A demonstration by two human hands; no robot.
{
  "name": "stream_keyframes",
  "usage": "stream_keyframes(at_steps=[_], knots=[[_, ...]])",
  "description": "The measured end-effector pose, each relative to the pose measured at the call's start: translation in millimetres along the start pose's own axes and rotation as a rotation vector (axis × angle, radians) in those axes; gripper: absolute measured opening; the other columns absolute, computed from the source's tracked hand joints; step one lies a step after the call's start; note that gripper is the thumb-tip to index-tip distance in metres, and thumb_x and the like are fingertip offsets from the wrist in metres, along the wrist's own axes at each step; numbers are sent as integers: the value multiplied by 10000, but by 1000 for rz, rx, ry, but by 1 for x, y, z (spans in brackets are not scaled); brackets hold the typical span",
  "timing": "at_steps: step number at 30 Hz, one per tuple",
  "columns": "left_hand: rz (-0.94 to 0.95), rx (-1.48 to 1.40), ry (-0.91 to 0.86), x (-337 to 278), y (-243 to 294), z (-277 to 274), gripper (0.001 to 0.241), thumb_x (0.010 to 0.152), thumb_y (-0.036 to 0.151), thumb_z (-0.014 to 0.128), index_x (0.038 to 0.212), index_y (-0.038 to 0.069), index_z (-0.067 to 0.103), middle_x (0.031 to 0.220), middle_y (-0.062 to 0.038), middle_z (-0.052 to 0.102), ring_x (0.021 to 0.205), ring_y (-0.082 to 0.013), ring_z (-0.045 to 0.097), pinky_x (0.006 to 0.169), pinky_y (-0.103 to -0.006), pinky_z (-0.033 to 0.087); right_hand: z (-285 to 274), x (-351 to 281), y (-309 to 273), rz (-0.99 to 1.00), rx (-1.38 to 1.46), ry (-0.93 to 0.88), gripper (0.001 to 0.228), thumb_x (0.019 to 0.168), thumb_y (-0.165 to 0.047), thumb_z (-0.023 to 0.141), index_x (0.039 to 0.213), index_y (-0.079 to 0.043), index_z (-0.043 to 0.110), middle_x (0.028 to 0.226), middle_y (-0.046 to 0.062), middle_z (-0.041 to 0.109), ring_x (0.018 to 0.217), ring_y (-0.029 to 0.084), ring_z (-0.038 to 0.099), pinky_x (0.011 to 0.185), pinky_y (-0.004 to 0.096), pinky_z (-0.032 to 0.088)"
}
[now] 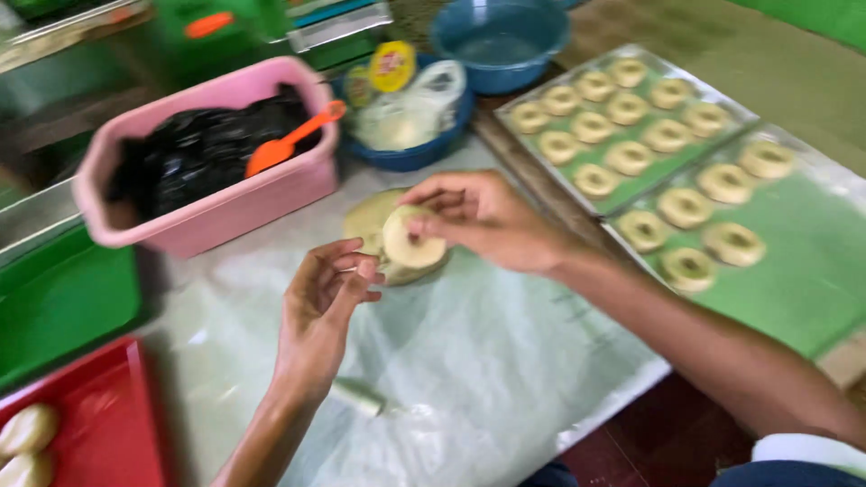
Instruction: Shaping dough into donuts using a manual cutter and placing them on a tray.
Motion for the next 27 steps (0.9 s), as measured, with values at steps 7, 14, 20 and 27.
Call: stream_keyframes(at_steps=[7,14,20,27], knots=[[166,127,-524,2,-12,126,302,898,73,698,1192,16,665,1027,-46,733,940,-122,702,877,-284,570,-146,-125,-55,156,-398,416,333,946,-181,692,1252,-50,681,1085,74,787,981,113,762,853,280,619],[410,364,-845,-18,5,232,263,902,183,756,1116,45,691,1000,-101,782,927,-211,773,830,-333,599,-268,-235,-12,343,-554,762,299,969,-173,698,1232,-32,708,1025,79,771,903,105,702,770,280,562],[593,459,-920,-20,-12,293,293,961,201,701,1198,41,639,1117,-159,728,1045,-324,709,922,-424,544,-299,-259,14,395,-625,835,309,937,-187,729,1218,-59,709,1016,54,768,912,92,697,769,270,552],[901,566,-806,-19,-42,344,416,913,156,707,1272,-16,586,1330,-194,632,1270,-374,573,1102,-473,427,-307,-262,25,461,-710,838,271,916,-210,735,1158,-90,757,991,61,785,881,111,701,751,288,554]])
Point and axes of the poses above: each hand's wrist, its own x-axis towards the middle knuckle, its own z-axis out of the palm, y = z × x, the point moved 4 cm from there along x, towards the middle knuckle
